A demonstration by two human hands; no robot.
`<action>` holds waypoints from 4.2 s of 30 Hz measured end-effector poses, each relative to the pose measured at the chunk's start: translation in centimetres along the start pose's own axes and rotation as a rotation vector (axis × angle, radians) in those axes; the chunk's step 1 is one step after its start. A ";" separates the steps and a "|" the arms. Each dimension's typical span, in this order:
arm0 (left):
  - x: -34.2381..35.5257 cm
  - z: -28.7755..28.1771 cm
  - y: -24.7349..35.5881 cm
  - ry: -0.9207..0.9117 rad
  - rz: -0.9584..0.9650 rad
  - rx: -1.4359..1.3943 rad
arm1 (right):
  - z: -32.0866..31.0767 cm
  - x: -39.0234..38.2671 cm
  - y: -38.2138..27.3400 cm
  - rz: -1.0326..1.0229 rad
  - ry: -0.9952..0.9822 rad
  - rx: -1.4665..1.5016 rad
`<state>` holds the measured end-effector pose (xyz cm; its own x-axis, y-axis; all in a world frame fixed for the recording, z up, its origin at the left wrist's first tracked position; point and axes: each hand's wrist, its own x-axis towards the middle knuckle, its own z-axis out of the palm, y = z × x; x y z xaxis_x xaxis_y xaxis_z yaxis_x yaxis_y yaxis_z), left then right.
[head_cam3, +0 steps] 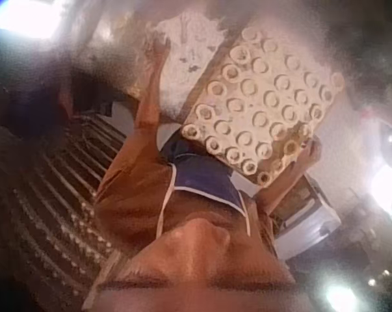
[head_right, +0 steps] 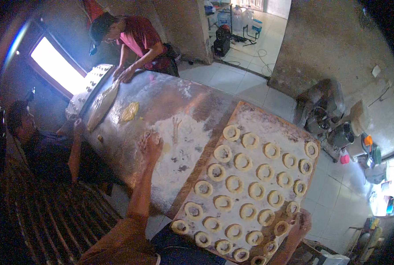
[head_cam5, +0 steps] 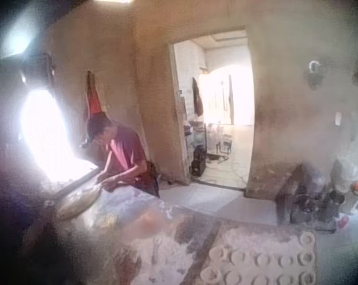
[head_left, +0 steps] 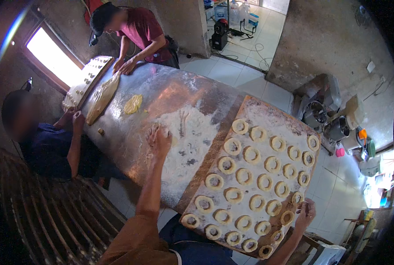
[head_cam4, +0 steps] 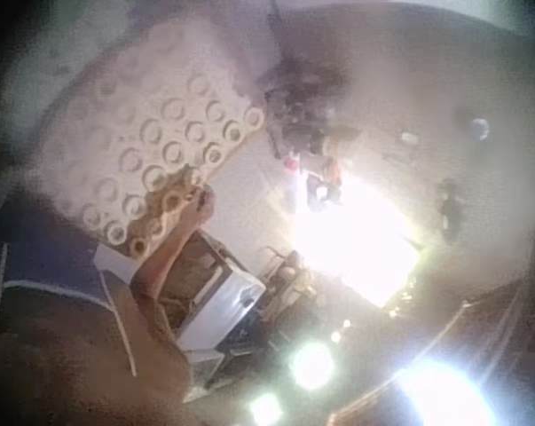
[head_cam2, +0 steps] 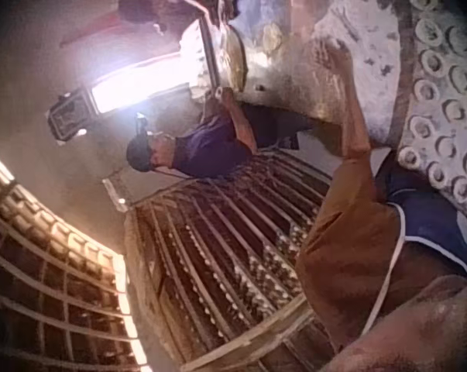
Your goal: The person shapes small dough pieces into ring forms by hand and places them on a floured wooden board. They repeatedly pick up dough, form rings, and arrange them in rows. At one point, they carry the board to a multi-tiered rack and place it among other trays of shaped dough.
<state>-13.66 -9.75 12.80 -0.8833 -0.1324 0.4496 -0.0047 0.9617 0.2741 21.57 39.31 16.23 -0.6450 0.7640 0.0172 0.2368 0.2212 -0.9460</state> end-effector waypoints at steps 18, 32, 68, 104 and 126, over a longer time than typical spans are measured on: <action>-6.6 -11.6 -5.1 -0.459 -0.403 -1.523 | 38.4 -15.9 -18.0 -0.134 -0.763 0.157; -8.1 -13.7 -8.1 -0.587 -0.418 -1.700 | 39.1 -21.4 -21.7 -0.126 -0.880 0.235; -12.1 -7.7 7.3 -0.727 -0.387 -1.557 | 32.0 -14.7 -9.6 -0.298 -0.411 0.022; -11.2 3.8 40.4 -1.020 -0.549 -1.923 | 14.4 12.1 -3.8 -0.100 -0.239 0.126; -5.4 13.2 46.7 -0.600 0.584 -0.667 | 8.8 19.4 -2.2 -0.347 -0.153 -0.519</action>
<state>-15.29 39.05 11.97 -0.7530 0.6202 0.2199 0.5899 0.4883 0.6430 2.10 48.32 15.75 -0.8344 0.5088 0.2116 0.2920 0.7340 -0.6132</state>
